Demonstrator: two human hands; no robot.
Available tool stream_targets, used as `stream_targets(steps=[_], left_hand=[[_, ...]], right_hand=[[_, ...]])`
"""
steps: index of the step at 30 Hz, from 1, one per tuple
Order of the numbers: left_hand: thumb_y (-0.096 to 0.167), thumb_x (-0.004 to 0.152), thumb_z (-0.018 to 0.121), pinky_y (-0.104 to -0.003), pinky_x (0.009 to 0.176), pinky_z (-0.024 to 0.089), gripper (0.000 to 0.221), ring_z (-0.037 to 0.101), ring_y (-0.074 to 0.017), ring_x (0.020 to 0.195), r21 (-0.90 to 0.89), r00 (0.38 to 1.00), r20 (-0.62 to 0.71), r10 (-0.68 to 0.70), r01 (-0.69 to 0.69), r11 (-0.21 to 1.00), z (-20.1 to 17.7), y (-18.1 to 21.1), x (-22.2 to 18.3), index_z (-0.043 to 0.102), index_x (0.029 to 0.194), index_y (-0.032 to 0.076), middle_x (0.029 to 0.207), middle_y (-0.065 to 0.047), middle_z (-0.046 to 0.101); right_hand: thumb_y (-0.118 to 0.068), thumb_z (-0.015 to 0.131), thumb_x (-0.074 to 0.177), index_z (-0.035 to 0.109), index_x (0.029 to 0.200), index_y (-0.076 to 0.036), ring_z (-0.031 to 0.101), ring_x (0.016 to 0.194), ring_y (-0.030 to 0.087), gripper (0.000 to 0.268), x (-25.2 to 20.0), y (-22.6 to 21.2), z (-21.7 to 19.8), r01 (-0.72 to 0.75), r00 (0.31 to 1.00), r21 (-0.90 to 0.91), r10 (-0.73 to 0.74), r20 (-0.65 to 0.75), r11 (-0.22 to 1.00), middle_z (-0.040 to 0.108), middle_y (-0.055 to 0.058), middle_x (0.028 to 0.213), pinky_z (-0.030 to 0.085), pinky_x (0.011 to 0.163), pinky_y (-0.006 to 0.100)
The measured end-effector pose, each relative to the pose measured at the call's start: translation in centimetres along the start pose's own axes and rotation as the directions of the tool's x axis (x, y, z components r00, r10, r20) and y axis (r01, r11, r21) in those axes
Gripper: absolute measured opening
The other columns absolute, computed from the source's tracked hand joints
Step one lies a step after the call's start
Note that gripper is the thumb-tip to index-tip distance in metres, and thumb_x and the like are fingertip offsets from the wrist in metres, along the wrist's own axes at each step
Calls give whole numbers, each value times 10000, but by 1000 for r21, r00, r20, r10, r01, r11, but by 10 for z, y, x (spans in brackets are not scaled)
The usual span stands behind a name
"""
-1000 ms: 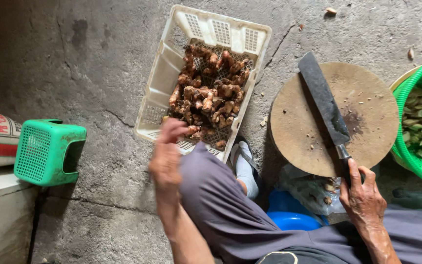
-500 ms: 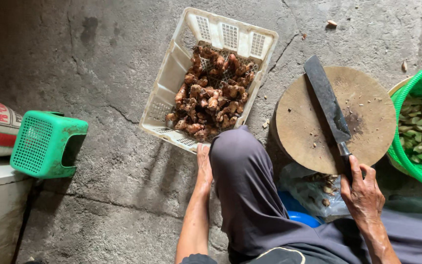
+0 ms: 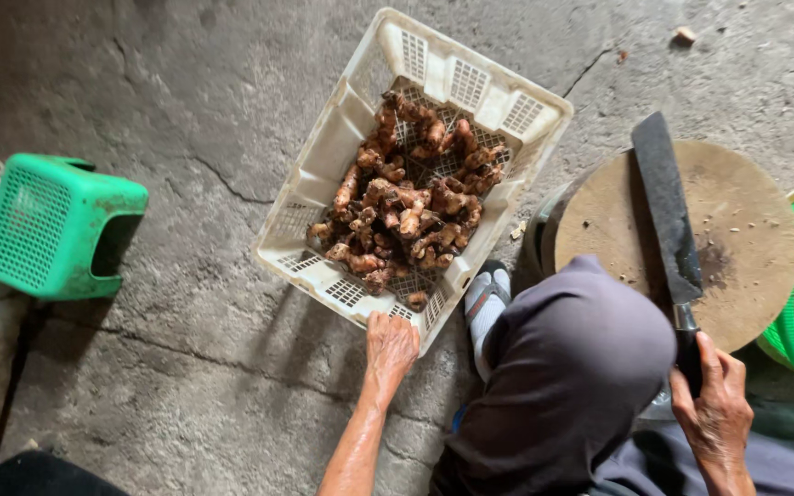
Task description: The person sits on a low stool and uses a large knife to peel and chop ginger roots on a round wooden cutting board. They transfer the chopped pieces into a green plastic basket and continue processing ginger from a white crate.
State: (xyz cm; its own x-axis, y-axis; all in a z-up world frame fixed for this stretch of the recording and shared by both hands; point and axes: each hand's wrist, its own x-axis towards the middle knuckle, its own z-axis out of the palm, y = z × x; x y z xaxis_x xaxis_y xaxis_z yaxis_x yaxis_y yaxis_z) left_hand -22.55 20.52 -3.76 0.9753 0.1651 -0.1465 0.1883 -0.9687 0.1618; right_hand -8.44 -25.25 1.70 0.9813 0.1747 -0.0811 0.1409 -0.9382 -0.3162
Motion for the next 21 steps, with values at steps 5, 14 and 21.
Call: stream_targets(steps=[5, 14, 21], left_hand=[[273, 1016, 562, -454, 780, 524, 412, 664, -279, 950, -303, 948, 69, -311, 317, 899, 12, -14, 37, 572, 1350, 32, 1167, -174, 669], [385, 955, 609, -480, 742, 512, 580, 672, -279, 864, -24, 930, 2, -369, 368, 929, 64, -42, 146, 469, 1394, 31, 1269, -189, 622], [381, 1107, 414, -353, 523, 500, 411, 623, -203, 637, -353, 804, 290, -519, 594, 723, 50, -58, 160, 496, 1341, 53, 874, -76, 647]], right_hand=[[-196, 753, 909, 492, 1536, -171, 649, 1119, 328, 679, 1, 18, 2, 29, 999, -25, -28, 21, 999, 569, 127, 1258, 551, 897, 420], [-53, 713, 938, 480, 1526, -20, 596, 931, 133, 634, -1, 8, -5, -335, 941, 668, 205, 268, 664, 619, 86, 1172, 478, 785, 289], [-68, 562, 956, 474, 1531, 53, 622, 828, 206, 594, 7, 21, -21, -489, 872, 828, 188, 453, 275, 653, 153, 1082, 498, 714, 315]])
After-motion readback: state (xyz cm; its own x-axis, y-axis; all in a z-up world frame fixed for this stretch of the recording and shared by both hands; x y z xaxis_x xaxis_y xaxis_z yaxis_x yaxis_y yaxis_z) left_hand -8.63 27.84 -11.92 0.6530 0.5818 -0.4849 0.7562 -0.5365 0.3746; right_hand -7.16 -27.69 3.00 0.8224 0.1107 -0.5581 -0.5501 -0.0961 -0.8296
